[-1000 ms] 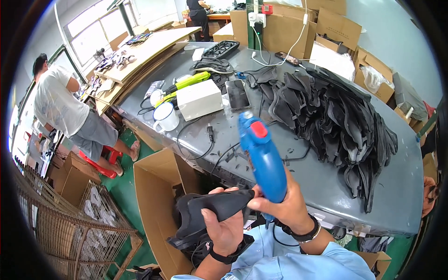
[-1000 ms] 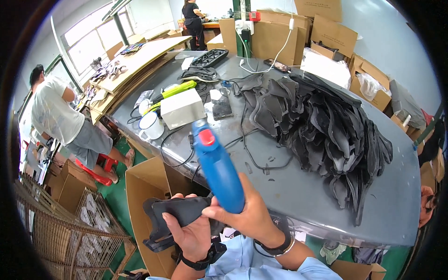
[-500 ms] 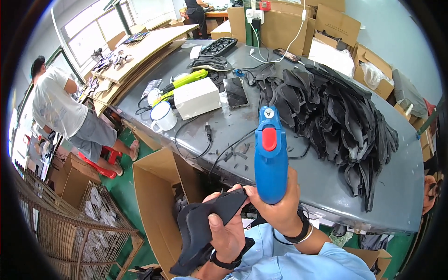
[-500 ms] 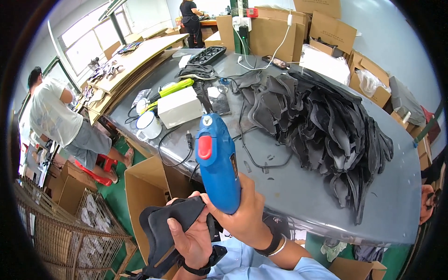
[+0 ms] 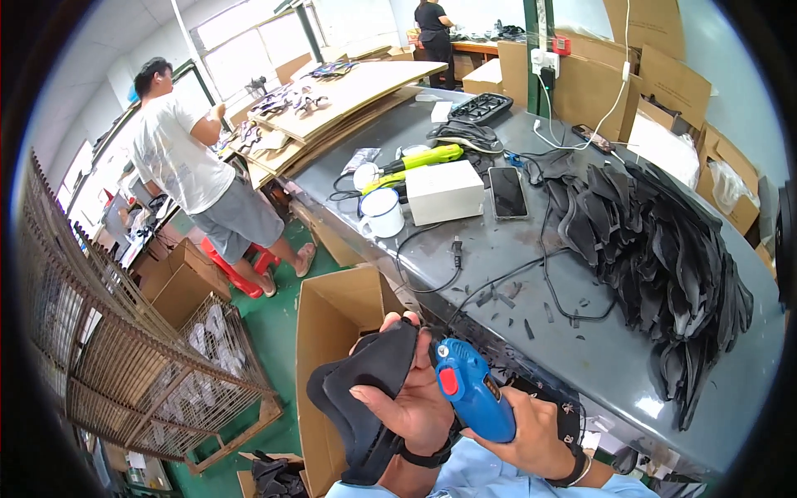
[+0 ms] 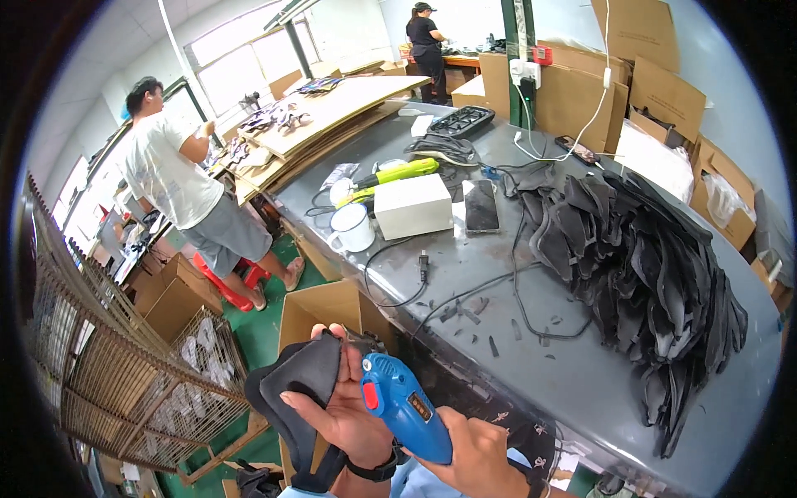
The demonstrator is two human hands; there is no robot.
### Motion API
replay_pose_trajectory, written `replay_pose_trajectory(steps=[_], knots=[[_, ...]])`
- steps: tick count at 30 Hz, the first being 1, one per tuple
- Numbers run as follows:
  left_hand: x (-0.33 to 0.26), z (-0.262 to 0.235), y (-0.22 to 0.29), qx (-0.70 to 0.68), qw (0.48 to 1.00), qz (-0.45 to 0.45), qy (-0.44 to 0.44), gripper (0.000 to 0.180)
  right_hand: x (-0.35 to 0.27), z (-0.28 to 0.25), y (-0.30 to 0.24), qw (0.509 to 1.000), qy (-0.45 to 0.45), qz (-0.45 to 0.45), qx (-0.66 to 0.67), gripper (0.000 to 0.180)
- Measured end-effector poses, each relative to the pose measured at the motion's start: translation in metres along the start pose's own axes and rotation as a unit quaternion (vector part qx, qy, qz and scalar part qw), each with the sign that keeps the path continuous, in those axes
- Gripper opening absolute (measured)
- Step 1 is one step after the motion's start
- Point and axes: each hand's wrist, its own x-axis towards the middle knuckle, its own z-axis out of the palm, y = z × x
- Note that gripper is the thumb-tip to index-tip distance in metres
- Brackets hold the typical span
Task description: The person sorts through a pile of black shoe components on a table, then uses a blue glue gun to apply adhesive to the edges of individual pieces. After gluing and pressing the components together, they place the assembled items into a cardboard box.
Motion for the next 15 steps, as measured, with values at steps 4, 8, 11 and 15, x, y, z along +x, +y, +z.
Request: replay_pose_trajectory(steps=[4, 8, 11, 15], knots=[[-0.001, -0.004, -0.002, 0.035, 0.999, 0.032, -0.002, 0.072, 0.000, 0.004, -0.002, 1.000, -0.012, -0.010, 0.005, 0.064], [0.000, -0.002, -0.001, 0.070, 0.995, 0.048, -0.047, 0.080, 0.004, 0.001, -0.006, 1.000, -0.004, -0.014, -0.011, 0.064], [0.002, -0.007, 0.007, 0.072, 0.995, 0.028, -0.063, 0.062, 0.006, 0.000, -0.008, 0.999, -0.005, -0.035, -0.031, 0.063], [0.005, -0.004, 0.011, 0.085, 0.994, 0.021, -0.072, 0.070, 0.007, -0.001, -0.006, 0.998, 0.013, -0.044, -0.033, 0.061]])
